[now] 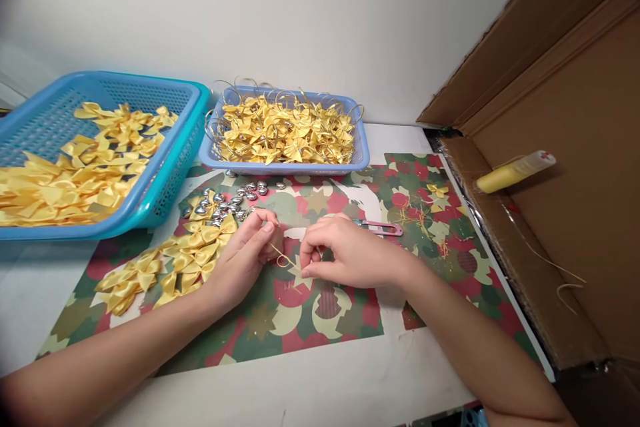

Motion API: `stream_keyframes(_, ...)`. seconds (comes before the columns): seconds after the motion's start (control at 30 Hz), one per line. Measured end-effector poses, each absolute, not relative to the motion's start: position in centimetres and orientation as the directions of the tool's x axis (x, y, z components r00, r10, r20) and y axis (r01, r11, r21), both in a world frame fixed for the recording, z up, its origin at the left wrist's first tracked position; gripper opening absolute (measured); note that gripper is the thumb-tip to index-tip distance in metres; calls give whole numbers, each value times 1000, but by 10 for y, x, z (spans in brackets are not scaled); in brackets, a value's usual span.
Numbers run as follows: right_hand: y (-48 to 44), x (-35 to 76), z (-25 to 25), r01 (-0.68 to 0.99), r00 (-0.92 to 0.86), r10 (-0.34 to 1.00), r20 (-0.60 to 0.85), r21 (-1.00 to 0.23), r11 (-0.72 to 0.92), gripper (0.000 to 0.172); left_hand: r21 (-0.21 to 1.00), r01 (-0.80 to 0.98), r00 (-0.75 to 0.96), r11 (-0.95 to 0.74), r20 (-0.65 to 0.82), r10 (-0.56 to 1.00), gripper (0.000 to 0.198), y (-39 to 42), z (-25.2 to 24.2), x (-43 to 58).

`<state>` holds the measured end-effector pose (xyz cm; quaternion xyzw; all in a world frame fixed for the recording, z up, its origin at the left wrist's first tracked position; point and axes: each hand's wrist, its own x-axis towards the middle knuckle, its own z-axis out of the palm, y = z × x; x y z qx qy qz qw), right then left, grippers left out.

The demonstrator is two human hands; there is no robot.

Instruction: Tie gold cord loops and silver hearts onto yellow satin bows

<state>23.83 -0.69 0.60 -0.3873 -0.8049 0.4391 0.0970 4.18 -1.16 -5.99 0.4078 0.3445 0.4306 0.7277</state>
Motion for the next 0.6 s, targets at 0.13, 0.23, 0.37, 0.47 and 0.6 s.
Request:
stream_keyframes(0.13,-5,240,3,541,-704,685,-188,-766,346,15,894,-341,394,290,-144,908,18,-12,-59,42)
stream_keyframes(0.23,-5,236,0,566,-626,770,-126,-752,337,22,905,-314,399,288,-149,905,19,-12,-59,41)
stream_keyframes(0.37,-13,216,-12,549,-467,884,2,-783,292,28,905,-305,416,297,-154,896,18,-12,-58,41)
stream_keyframes(0.47,-20,201,-26,549,-345,936,73,-793,264,22,904,-308,418,296,-151,896,17,-12,-59,41)
stream_keyframes(0.6,-22,196,-36,499,-275,952,134,-827,260,9,903,-323,393,285,-146,908,19,-11,-59,41)
